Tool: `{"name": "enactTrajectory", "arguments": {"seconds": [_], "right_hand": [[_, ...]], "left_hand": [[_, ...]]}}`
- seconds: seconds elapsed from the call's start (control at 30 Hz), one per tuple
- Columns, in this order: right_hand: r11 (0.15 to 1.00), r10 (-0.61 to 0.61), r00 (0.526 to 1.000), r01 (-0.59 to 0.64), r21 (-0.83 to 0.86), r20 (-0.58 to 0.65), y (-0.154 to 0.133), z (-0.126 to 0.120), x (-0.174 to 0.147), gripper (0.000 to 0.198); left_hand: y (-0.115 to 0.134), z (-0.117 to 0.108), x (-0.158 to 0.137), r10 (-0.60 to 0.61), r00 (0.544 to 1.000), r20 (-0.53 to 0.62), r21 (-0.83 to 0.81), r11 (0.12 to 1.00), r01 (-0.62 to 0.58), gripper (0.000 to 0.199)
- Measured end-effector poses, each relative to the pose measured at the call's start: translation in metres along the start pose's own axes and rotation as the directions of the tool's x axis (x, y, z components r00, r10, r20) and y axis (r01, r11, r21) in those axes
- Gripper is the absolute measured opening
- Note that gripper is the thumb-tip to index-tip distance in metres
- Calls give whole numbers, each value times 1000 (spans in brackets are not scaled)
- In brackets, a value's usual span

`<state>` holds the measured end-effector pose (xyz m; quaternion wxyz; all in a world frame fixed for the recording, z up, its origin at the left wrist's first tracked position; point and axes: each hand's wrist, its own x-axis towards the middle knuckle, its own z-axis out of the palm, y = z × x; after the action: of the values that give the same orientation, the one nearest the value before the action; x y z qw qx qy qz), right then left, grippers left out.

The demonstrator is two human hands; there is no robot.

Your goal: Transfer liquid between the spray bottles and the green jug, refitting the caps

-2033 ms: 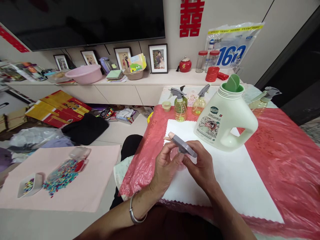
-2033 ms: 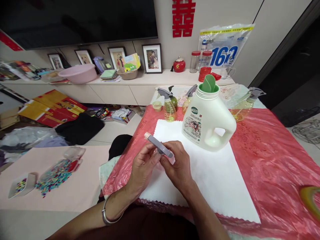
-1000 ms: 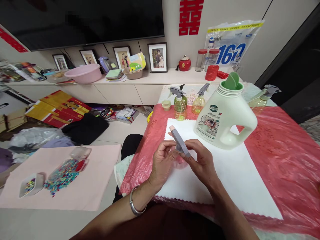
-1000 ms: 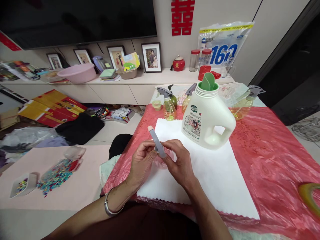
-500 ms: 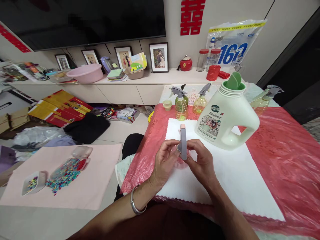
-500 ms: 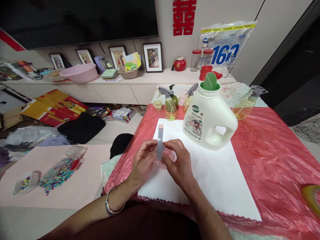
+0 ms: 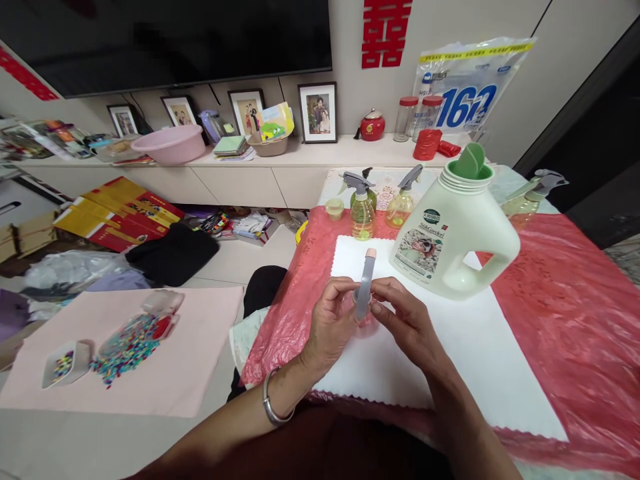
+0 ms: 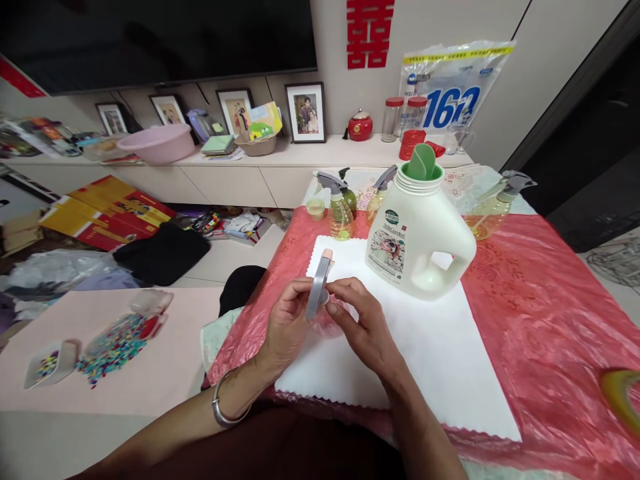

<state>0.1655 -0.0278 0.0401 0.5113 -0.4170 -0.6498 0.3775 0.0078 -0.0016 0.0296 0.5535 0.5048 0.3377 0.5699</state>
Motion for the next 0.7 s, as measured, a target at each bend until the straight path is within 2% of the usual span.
{"name": "enactTrajectory", "arguments": {"seconds": [0.3, 0.43, 0.7], "right_hand": [[999, -50, 990, 47, -22, -135, 11, 11, -2, 17], [1000, -23, 983, 24, 4, -184, 15, 15, -3, 15], [995, 49, 987, -35, 90, -153, 17, 17, -3, 23]], "left_hand": [[1, 1, -2, 6, 1000, -1, -47, 999, -6, 29], [5, 2, 0, 16, 1000, -21, 4, 1000, -16, 29], [4, 1, 4, -26, 999, -27, -27, 999, 26, 29]]}}
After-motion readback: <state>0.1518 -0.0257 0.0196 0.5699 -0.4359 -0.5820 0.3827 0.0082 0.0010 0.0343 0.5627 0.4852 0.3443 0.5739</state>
